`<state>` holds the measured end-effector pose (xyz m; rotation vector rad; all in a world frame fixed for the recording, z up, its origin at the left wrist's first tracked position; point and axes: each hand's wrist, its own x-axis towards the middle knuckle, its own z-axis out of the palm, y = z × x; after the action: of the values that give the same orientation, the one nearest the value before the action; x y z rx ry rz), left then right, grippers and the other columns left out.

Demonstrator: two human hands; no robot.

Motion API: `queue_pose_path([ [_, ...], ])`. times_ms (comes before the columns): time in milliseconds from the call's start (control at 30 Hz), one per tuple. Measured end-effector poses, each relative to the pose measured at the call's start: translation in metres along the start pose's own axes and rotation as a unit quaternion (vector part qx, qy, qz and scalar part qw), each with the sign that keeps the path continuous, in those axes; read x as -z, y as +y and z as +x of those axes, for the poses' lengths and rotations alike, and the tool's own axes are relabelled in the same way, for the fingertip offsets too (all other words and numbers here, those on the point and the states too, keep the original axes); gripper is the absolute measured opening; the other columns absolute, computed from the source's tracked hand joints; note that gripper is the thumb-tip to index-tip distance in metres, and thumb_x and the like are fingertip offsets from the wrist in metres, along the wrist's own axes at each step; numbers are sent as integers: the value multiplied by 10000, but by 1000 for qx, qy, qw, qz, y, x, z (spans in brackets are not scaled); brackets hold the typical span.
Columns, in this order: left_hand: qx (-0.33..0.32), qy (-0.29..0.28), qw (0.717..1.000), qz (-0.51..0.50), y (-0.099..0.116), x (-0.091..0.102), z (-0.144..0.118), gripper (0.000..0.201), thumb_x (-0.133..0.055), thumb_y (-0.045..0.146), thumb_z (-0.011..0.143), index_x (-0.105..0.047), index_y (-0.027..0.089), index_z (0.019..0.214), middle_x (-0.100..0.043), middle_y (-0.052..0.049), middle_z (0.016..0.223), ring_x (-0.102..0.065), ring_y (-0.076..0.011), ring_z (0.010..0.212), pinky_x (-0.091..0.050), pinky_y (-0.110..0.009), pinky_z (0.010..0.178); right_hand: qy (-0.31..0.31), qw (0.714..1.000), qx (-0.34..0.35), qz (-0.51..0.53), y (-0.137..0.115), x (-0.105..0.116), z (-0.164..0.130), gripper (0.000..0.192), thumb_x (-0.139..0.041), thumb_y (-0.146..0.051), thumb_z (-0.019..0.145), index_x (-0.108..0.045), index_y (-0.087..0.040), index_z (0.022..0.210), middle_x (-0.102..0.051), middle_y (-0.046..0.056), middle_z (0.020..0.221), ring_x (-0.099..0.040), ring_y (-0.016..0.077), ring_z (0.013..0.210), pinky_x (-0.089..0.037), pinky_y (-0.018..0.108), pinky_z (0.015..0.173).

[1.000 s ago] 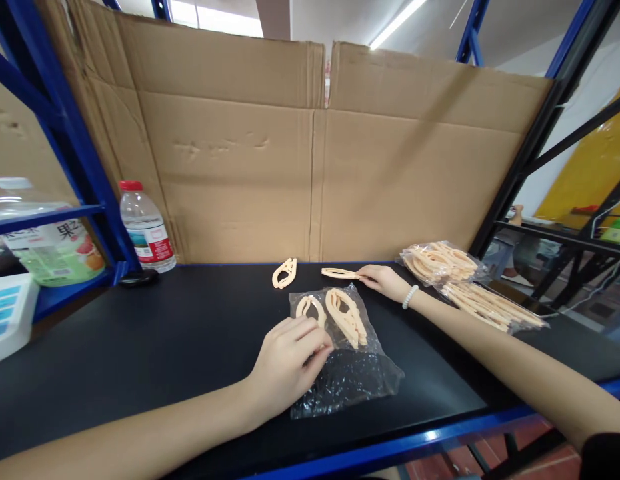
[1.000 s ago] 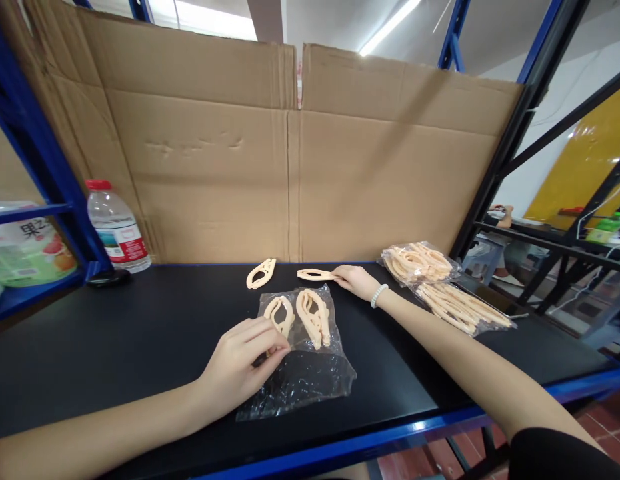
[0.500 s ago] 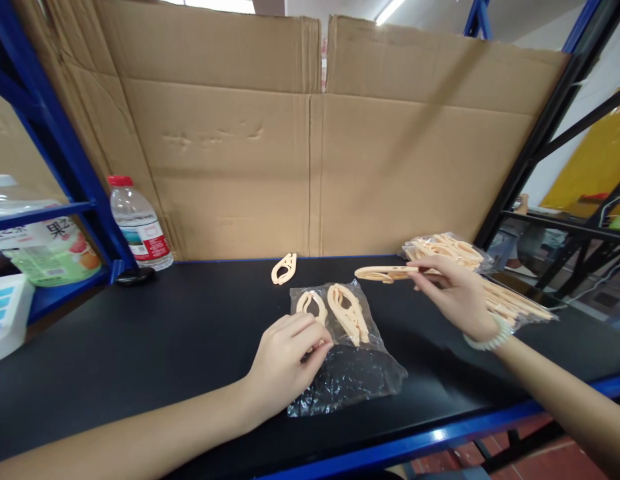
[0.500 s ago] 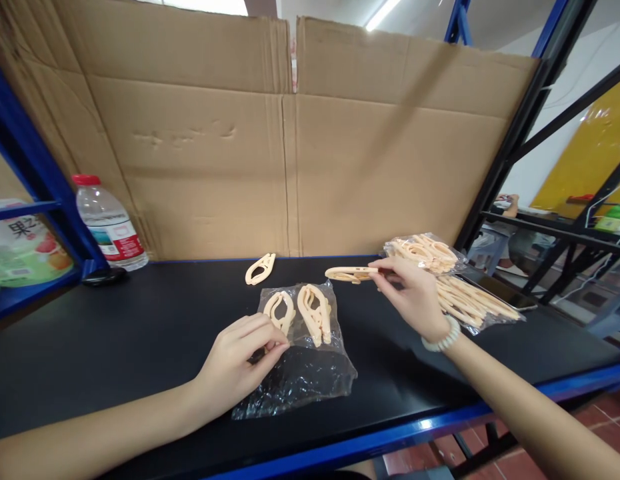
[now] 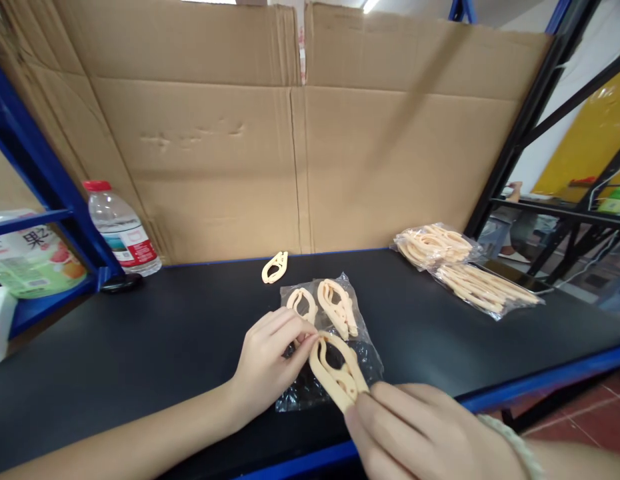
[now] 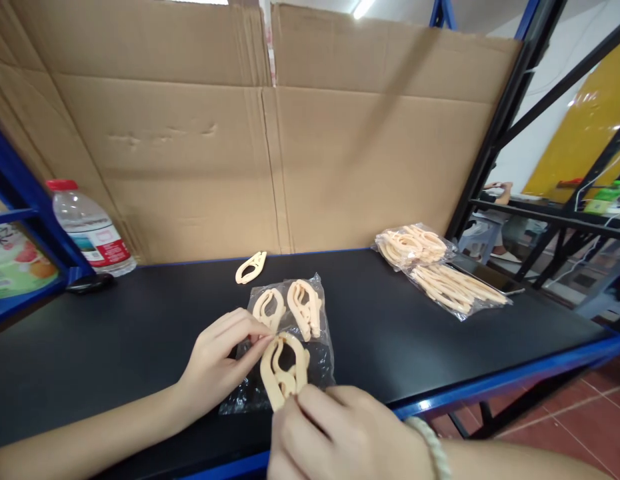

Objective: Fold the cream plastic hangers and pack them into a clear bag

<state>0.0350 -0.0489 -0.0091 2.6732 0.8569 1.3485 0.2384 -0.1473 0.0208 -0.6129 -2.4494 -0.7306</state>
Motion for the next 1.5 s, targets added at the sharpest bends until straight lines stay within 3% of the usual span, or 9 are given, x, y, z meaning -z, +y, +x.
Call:
queue_pose_path([
  [433, 32, 16, 999, -26, 1, 0, 1, 168, -561, 170, 885, -597, 188, 721, -540, 14, 645, -498, -131, 613, -398, -266, 585, -68, 994, 13, -84, 17, -74, 26, 244, -426, -42, 868, -646, -13, 970, -670, 176, 821, -625, 228, 620, -519, 321, 460],
  [733, 38, 10, 999, -31, -1, -1, -2, 154, -569, 187, 886, -595, 183, 734, -544, 13, 665, -492, -128, 623, -398, -266, 604, -167, 982, -76, 50, 18, -70, 21, 370, -423, -48, 907, -485, 20, 1266, -626, 203, 1092, -615, 268, 1017, -526, 382, 905],
  [933, 35, 14, 999, -27, -1, -2, -1, 183, -573, 179, 884, -578, 176, 701, -506, 15, 635, -471, -129, 613, -382, -267, 604, -174, 978, -87, 71, 20, -60, 21, 427, -401, -1, 870, -457, 35, 1292, -535, 263, 1277, -504, 285, 1225, -466, 380, 993],
  [1033, 40, 9, 999, -28, -2, -1, -1, 154, -567, 180, 889, -588, 179, 736, -513, 13, 646, -475, -129, 613, -377, -266, 603, -164, 974, -82, 136, 22, -33, 27, 337, -462, -19, 803, -607, -56, 1106, -647, 185, 1100, -602, 266, 1079, -525, 333, 865],
  [1100, 40, 6, 999, -29, -2, -1, -1, 147, -562, 179, 891, -584, 182, 746, -513, 15, 645, -478, -128, 615, -372, -263, 601, -139, 957, -116, 226, 33, -17, 32, 227, -467, -46, 790, -650, -147, 878, -681, 55, 802, -656, 170, 744, -526, 258, 669],
  [1167, 38, 6, 999, -28, -2, -1, -1, 159, -558, 175, 892, -570, 183, 734, -504, 19, 638, -474, -127, 615, -367, -260, 601, -56, 956, -171, 232, 56, -14, 37, 222, -446, -55, 804, -643, -155, 790, -647, 13, 686, -612, 135, 621, -486, 247, 609],
  [1233, 38, 7, 999, -26, -1, -1, -1, 174, -557, 165, 889, -556, 183, 716, -497, 23, 630, -468, -124, 611, -362, -257, 601, 3, 959, -215, 183, 87, -27, 42, 220, -448, -64, 826, -649, -147, 795, -670, 29, 739, -623, 146, 674, -482, 270, 663],
  [1300, 37, 8, 999, -24, -1, -1, -1, 183, -555, 155, 886, -545, 182, 705, -493, 25, 627, -462, -121, 605, -359, -255, 599, -19, 959, -227, 171, 117, -53, 48, 247, -443, -39, 834, -664, -149, 854, -705, 36, 815, -646, 151, 723, -495, 283, 712],
  [1500, 31, 11, 999, -6, 0, -1, -1, 176, -550, 150, 881, -543, 185, 709, -507, 21, 634, -479, -128, 623, -360, -253, 600, -100, 976, -111, 161, 172, -133, 84, 464, -440, 49, 792, -590, -101, 1204, -638, 113, 1211, -557, 207, 1139, -426, 368, 1007],
])
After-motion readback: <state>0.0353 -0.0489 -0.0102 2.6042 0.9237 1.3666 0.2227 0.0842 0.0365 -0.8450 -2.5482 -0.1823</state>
